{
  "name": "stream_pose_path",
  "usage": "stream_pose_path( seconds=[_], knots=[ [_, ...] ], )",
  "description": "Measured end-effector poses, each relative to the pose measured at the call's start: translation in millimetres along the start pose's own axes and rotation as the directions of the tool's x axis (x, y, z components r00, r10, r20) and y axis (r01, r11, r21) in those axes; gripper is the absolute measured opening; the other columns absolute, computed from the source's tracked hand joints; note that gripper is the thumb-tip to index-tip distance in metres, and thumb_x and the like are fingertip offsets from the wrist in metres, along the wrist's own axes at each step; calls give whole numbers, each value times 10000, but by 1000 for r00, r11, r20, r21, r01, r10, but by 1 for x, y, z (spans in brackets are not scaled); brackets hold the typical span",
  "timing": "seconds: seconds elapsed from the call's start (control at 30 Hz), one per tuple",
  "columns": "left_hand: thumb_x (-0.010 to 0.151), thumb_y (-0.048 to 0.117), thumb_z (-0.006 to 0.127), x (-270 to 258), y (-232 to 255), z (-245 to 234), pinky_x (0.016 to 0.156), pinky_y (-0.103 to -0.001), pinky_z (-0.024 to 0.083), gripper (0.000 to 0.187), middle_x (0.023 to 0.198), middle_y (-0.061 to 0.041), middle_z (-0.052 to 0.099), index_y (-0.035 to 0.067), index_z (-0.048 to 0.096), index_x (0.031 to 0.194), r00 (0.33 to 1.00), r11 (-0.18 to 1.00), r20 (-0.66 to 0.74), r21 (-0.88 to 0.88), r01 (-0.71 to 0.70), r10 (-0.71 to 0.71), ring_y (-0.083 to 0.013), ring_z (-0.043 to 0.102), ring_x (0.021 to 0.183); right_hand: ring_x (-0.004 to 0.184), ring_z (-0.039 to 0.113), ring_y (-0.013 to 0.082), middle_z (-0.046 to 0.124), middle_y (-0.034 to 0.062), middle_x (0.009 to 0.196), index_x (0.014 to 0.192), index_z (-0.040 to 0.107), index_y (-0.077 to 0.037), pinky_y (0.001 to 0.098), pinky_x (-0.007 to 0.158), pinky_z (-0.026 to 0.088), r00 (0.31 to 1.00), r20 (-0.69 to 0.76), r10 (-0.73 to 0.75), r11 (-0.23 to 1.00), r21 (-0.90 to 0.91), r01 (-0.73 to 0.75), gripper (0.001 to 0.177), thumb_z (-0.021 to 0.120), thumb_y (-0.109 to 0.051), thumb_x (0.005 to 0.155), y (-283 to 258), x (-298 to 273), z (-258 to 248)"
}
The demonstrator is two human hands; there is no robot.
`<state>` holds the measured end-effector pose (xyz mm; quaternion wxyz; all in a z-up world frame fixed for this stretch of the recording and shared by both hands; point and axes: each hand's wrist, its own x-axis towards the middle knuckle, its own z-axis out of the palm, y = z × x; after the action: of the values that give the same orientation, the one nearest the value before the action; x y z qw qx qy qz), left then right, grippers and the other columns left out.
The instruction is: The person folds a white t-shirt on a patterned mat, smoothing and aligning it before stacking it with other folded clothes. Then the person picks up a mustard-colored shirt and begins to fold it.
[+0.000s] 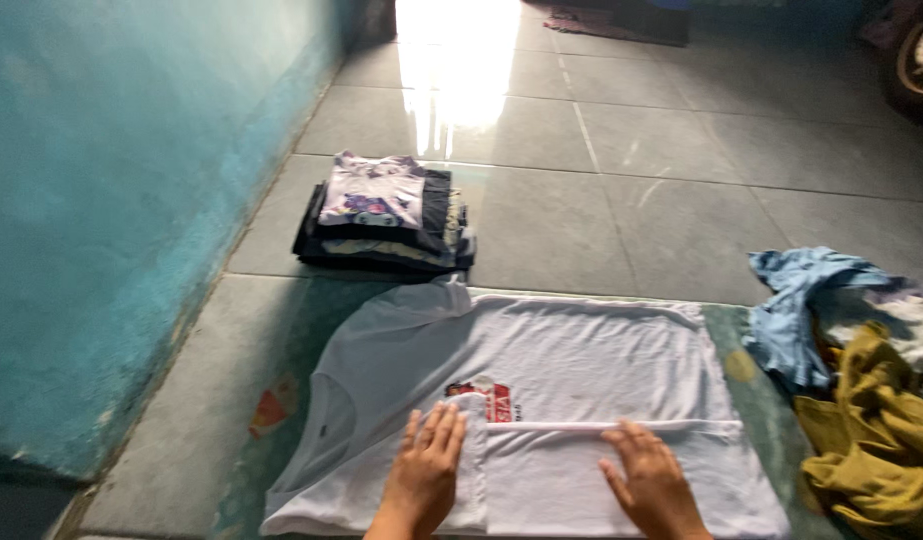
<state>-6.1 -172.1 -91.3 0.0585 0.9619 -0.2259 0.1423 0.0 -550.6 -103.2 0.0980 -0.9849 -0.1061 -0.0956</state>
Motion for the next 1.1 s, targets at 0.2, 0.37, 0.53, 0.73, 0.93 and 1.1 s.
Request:
stream_pose_path(
  seconds=[0.2,0.37,0.53,0.73,0.93,1.1],
  knots=[
    [927,110,484,72,51,-3,1139,-547,267,466,1301,-181,625,52,554,1384,999,955,35,-296,22,-12,-371,522,1306,1495,247,350,289,125,1591,1484,428,-298,617,1132,182,951,-70,-302,946,-141,290,692,486,-697,922,-5,-24,39],
    [928,331,536,102,41,-9,1076,-487,321,380,1195,-138,628,86,532,1218,908,960,408,-207,191,-93,-285,556,1202,1519,111,301,164,93,1664,1573,302,-333,612,1188,57,930,-206,-303,937,-241,252,753,357,-744,946,-26,-37,36],
    [877,251,537,100,21,-2,1087,-446,326,271,1118,-110,670,102,555,1102,923,971,381,-193,138,-55,-250,570,1185,1538,115,294,164,78,1678,1588,293,-345,558,1194,40,937,-203,-284,945,-223,238,741,328,-749,968,-31,-36,22],
    [849,91,517,87,17,-15,1053,-425,327,273,1028,-86,671,113,568,1116,960,981,277,-176,85,-34,-242,588,1084,1538,99,282,154,84,1676,1597,275,-341,536,1198,16,938,-198,-283,942,-243,232,737,317,-742,981,-35,-36,14],
    [874,4,499,83,30,-23,1104,-415,294,312,987,-50,631,131,567,1151,942,999,333,11,-45,39,-217,570,1054,1538,79,277,138,87,1678,1595,254,-335,528,1199,6,926,-226,-301,935,-260,241,731,293,-735,984,-40,-33,6],
    [839,69,528,78,31,-22,1104,-482,248,308,1013,-71,618,118,572,1140,987,998,148,4,60,-60,-251,556,1097,1542,71,284,129,90,1680,1600,254,-324,523,1204,3,928,-225,-296,940,-242,241,727,298,-722,993,-42,-34,0]
  ],
)
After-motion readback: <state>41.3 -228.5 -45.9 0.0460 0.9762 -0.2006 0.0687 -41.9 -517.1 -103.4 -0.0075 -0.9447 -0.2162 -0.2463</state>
